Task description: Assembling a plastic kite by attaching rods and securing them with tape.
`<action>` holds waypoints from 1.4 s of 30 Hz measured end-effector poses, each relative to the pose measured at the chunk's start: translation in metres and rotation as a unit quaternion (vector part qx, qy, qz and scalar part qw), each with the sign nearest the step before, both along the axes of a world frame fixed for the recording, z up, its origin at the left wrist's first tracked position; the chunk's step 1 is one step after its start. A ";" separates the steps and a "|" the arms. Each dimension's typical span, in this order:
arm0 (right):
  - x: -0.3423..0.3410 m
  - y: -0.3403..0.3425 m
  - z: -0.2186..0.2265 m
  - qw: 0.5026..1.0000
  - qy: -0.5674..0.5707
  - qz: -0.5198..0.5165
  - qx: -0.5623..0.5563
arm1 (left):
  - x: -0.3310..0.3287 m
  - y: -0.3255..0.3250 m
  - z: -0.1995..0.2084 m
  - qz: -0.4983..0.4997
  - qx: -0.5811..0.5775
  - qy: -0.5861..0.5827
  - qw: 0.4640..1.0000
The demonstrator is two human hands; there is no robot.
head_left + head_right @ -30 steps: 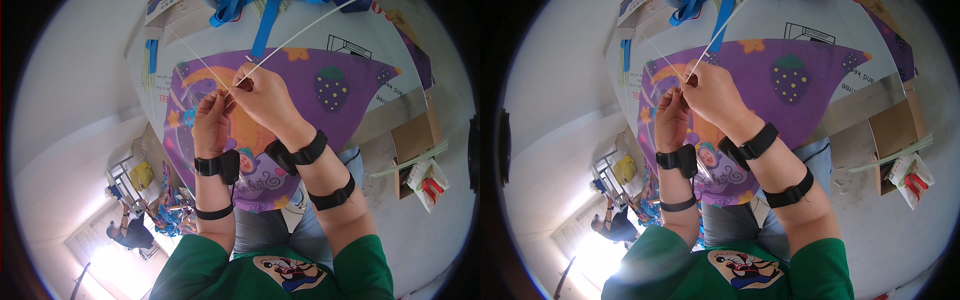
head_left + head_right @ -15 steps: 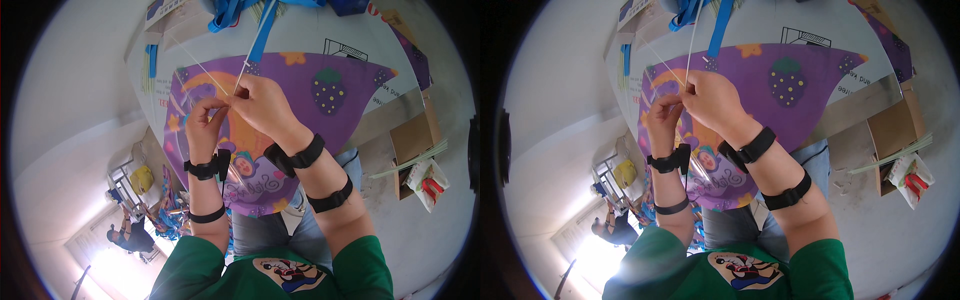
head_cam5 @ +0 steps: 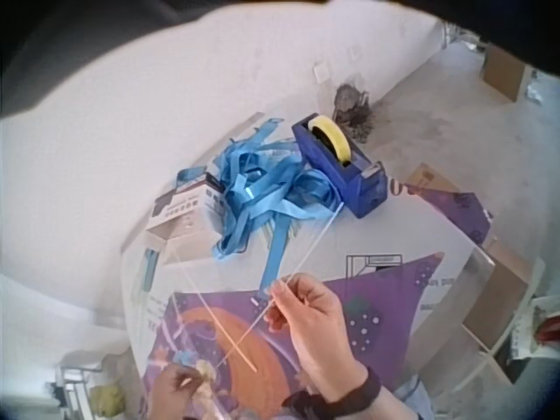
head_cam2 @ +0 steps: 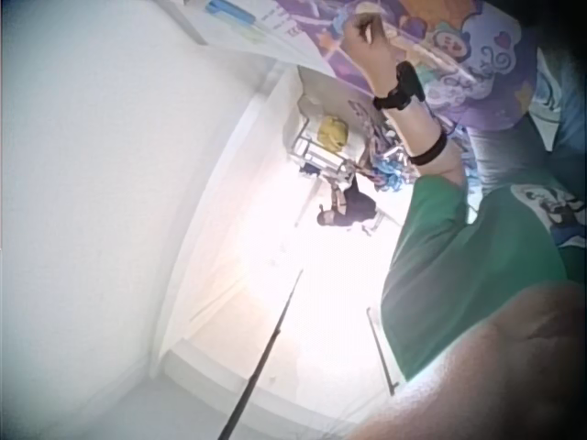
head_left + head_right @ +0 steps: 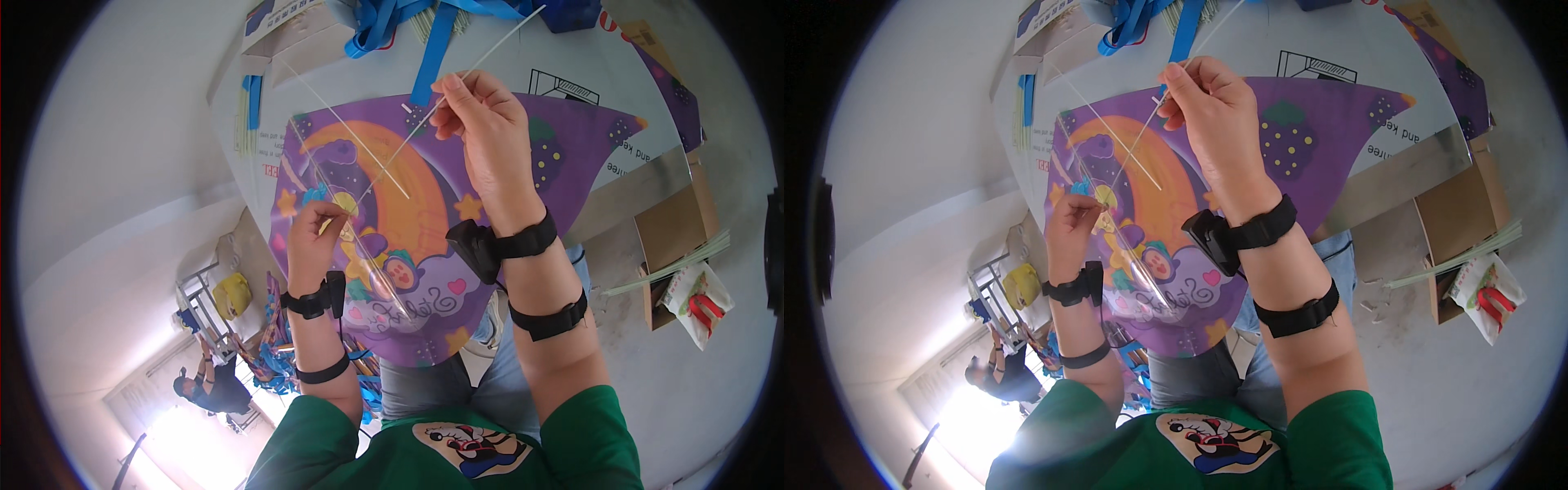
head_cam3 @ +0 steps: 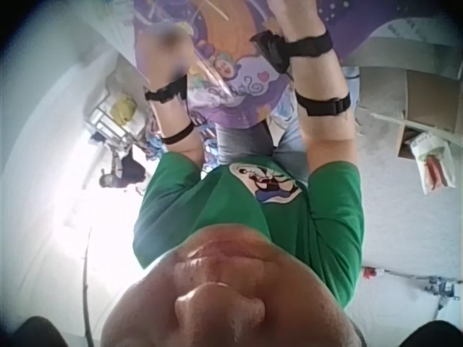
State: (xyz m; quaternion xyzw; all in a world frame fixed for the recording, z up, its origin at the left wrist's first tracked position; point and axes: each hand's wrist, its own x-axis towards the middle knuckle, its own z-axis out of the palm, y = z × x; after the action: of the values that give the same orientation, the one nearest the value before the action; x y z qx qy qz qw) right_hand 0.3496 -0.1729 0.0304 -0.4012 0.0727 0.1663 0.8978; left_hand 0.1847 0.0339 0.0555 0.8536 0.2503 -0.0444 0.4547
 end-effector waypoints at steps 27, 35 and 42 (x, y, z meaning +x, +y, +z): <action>-0.044 0.029 -0.018 0.789 -0.299 0.210 -0.494 | -0.009 0.042 -0.052 0.035 0.405 -0.051 0.912; -0.043 0.031 -0.019 0.788 -0.296 0.208 -0.497 | 0.065 -0.007 -0.057 -0.004 0.384 -0.002 0.923; -0.039 0.033 -0.015 0.838 -0.273 0.213 -0.422 | 0.046 -0.022 -0.029 0.117 0.148 0.020 0.982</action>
State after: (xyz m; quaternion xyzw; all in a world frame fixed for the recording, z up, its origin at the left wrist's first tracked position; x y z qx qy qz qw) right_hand 0.3103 -0.1403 0.0150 -0.7762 -0.1994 0.1902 0.5671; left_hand 0.2309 0.0116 0.0267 0.8751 0.3613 0.0294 0.3206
